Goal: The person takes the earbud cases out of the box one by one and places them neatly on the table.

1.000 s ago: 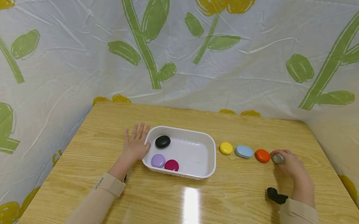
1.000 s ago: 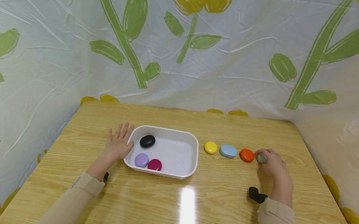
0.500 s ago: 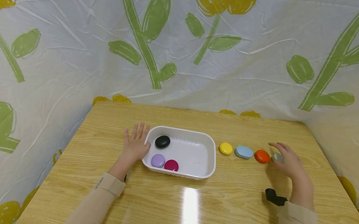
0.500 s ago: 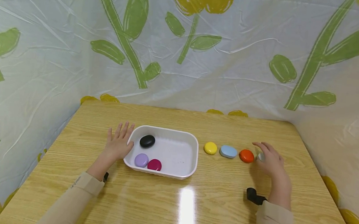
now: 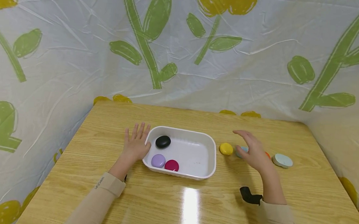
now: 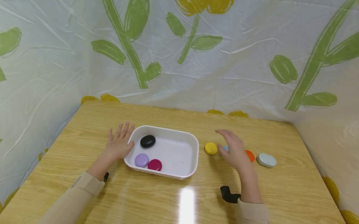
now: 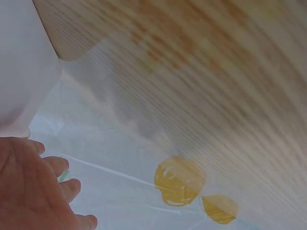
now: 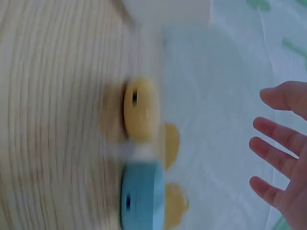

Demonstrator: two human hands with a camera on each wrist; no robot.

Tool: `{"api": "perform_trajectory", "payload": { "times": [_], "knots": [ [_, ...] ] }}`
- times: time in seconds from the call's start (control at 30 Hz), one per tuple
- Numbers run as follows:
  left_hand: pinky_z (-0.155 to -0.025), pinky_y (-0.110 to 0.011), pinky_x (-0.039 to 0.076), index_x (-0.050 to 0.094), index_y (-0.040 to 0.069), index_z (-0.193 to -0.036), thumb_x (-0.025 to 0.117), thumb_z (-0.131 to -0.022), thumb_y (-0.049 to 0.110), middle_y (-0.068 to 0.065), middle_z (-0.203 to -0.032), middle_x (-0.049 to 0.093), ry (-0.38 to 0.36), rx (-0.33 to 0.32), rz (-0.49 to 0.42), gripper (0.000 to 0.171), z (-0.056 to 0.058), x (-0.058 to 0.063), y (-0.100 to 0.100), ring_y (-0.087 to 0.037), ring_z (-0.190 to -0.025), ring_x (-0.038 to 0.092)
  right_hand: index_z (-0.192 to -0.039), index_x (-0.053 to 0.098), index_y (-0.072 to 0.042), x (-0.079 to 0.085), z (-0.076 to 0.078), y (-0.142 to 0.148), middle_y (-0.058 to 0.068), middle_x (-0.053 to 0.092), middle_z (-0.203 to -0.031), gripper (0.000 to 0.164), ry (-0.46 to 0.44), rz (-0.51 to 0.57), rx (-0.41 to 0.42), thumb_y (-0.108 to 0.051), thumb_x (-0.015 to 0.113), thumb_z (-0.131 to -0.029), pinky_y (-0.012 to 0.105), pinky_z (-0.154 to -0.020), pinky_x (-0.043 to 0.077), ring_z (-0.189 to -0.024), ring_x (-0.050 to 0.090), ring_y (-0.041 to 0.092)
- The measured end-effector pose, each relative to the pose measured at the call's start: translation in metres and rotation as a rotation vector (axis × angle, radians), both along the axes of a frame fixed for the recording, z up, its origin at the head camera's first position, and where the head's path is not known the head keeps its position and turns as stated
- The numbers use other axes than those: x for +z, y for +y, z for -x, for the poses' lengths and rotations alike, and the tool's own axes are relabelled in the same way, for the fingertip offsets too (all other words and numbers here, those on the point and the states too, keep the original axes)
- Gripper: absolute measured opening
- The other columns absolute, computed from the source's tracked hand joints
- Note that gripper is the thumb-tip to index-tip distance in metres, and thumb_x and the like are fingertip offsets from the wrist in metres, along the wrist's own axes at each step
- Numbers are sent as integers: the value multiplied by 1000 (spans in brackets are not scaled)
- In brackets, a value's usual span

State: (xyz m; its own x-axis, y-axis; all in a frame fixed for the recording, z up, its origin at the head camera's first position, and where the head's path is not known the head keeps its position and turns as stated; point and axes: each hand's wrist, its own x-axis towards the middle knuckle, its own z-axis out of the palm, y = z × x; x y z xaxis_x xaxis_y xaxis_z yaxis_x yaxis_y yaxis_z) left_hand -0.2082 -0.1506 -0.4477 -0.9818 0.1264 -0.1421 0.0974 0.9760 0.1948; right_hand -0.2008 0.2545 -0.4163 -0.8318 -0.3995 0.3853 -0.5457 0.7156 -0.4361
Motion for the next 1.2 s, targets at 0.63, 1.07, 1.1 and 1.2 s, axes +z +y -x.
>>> {"api": "perform_trajectory", "payload": {
  "times": [0.63,1.07,1.1,1.2],
  "knots": [
    [-108,-55,-8,5,17,-149,34,-94,32,-9,-154,2,23,-4,1,64,0,1,2,-31,-140,-4,-127,52,-23,-13,-12,-127,7,52,-127,52,-19,-325,435,-16,71,-79,47,-92,39,-118,47,23],
    [-108,-55,-9,4,16,-148,34,-94,31,-10,-154,1,7,2,-11,64,-1,5,2,-31,-140,-5,-125,55,-27,-19,-4,-156,1,55,-121,51,-189,-453,606,-21,72,-78,44,-89,42,-111,51,19],
    [-108,-55,-9,4,16,-148,34,-94,31,-9,-154,0,7,3,-11,64,-1,5,2,-31,-140,-5,-125,55,-28,-20,-4,-158,1,55,-120,49,-193,-468,604,-22,71,-79,42,-89,43,-110,52,18],
    [-108,-54,-9,3,17,-148,34,-94,32,-8,-154,-1,5,1,-5,64,-2,3,2,-30,-140,-6,-123,57,-30,-24,-3,-163,0,56,-116,44,-193,-499,597,-23,69,-81,41,-87,44,-106,53,17]
  ]
}}
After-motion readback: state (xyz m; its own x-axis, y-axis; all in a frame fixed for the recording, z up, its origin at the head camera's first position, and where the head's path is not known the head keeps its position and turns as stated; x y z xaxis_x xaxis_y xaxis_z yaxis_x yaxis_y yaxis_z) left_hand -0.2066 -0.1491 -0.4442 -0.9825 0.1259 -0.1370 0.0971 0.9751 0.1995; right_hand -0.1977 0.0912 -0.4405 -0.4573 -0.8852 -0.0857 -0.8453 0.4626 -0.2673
